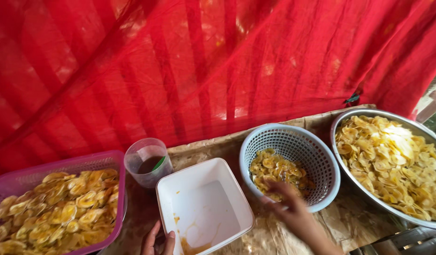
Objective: The person transfers banana chips between various baskets and containers by hand, and uses a green scoop to pour a dark liquid from a clear cup over the chips in a white container.
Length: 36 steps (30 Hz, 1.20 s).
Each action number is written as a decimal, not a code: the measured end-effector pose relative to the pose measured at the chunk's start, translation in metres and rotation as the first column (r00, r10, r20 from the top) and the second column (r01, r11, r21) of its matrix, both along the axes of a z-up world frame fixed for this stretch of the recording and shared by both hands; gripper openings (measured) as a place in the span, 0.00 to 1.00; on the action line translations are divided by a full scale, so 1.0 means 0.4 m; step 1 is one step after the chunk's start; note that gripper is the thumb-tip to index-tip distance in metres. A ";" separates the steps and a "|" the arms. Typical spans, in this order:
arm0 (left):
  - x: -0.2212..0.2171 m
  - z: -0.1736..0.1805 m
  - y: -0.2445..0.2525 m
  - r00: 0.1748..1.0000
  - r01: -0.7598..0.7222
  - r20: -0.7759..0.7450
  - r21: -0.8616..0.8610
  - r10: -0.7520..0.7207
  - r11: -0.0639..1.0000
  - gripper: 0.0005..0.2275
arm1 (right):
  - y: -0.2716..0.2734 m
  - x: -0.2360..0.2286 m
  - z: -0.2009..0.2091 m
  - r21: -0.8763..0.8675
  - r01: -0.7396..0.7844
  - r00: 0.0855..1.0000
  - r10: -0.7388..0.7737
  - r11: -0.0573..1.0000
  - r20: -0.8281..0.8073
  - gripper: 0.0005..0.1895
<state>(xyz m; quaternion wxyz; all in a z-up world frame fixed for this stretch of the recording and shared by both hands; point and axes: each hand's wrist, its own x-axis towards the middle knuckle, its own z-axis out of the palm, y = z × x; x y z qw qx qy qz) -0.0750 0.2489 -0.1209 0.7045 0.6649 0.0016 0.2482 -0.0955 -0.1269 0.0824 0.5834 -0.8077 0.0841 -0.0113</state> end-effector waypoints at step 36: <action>0.025 0.307 -0.157 0.939 -0.069 -0.338 -0.010 0.061 0.998 0.21 | -0.864 0.053 -0.216 -0.763 0.385 0.842 -0.536 0.519 0.060 0.56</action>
